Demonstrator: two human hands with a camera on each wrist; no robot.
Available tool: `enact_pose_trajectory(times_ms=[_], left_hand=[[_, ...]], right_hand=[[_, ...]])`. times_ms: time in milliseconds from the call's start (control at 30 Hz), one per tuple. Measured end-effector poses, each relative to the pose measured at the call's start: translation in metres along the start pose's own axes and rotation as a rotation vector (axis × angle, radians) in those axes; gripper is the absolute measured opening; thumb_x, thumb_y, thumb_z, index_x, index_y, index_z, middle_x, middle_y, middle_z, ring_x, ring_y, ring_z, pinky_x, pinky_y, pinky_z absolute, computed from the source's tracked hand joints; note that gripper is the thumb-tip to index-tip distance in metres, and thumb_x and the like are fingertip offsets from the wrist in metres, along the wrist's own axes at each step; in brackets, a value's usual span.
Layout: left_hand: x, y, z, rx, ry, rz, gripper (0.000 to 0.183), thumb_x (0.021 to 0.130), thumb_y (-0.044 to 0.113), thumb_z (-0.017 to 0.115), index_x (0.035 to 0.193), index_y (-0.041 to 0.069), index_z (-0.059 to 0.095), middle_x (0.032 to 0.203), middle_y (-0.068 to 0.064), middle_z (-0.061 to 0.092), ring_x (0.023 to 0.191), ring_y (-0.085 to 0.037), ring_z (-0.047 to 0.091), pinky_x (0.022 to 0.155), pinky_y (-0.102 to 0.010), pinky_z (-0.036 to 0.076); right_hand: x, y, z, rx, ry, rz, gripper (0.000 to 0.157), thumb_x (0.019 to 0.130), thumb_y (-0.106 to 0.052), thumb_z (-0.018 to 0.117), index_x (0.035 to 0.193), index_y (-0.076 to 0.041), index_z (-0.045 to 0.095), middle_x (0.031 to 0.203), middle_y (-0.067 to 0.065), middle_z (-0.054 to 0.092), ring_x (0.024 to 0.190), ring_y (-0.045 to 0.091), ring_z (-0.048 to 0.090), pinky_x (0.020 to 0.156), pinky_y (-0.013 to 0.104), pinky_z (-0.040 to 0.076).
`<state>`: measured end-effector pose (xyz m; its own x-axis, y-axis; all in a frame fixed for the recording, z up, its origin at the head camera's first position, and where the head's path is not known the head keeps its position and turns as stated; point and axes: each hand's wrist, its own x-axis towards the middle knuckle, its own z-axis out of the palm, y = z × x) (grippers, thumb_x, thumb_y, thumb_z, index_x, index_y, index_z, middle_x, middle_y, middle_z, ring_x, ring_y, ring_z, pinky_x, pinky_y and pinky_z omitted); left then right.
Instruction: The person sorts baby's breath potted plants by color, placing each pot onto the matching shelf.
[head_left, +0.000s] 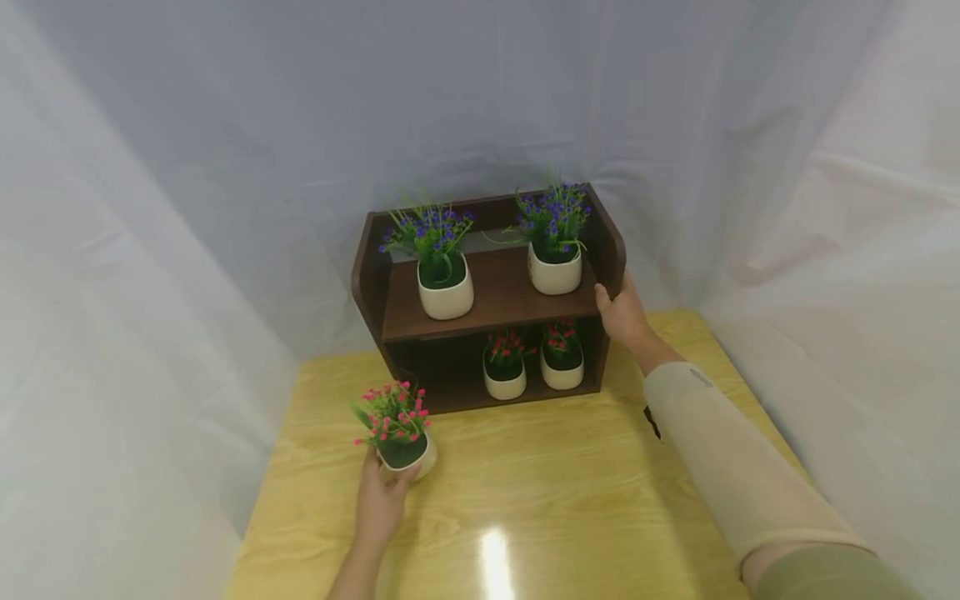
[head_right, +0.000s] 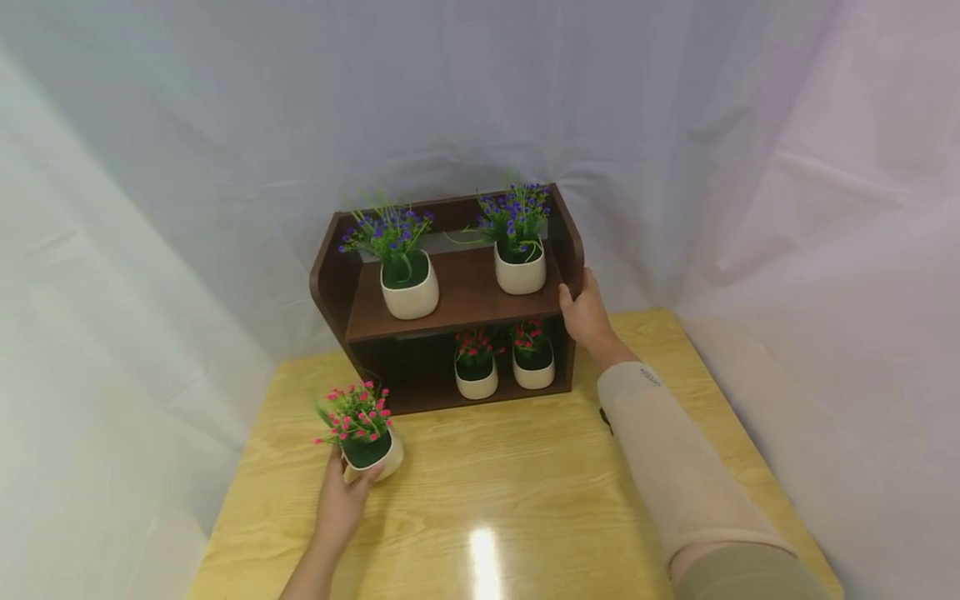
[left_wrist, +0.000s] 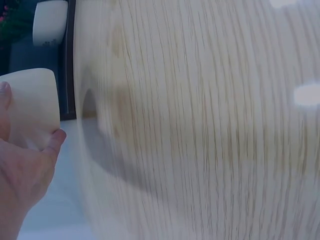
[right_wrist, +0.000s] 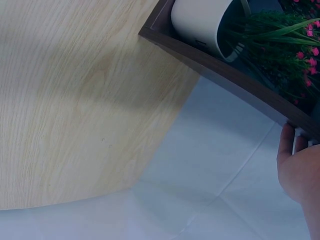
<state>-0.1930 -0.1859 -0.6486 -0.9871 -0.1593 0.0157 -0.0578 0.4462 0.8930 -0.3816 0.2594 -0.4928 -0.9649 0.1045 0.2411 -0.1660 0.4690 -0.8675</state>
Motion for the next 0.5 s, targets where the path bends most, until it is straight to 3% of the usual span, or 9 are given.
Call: enact_pose_trajectory(times_ms=[300, 500], left_hand=[[-0.009, 0.015, 0.021, -0.043, -0.070, 0.009, 0.096, 0.100, 0.019, 0.078, 0.171, -0.001, 0.016, 0.172, -0.036, 0.029, 0.148, -0.056, 0.050, 0.118, -0.060, 0.051], [-0.005, 0.018, 0.031, -0.072, -0.094, 0.046, 0.098, 0.098, 0.021, 0.080, 0.173, 0.005, 0.017, 0.173, -0.032, 0.029, 0.155, -0.054, 0.042, 0.119, -0.059, 0.050]], right_hand=[[0.001, 0.002, 0.000, -0.012, 0.012, -0.009, 0.057, 0.114, -0.016, 0.049, 0.163, 0.005, 0.029, 0.164, 0.034, 0.043, 0.160, 0.047, 0.037, 0.137, 0.055, 0.027], [0.001, 0.003, 0.000, -0.014, 0.012, -0.013, 0.058, 0.113, -0.016, 0.049, 0.164, 0.004, 0.028, 0.163, 0.035, 0.042, 0.159, 0.048, 0.037, 0.136, 0.057, 0.027]])
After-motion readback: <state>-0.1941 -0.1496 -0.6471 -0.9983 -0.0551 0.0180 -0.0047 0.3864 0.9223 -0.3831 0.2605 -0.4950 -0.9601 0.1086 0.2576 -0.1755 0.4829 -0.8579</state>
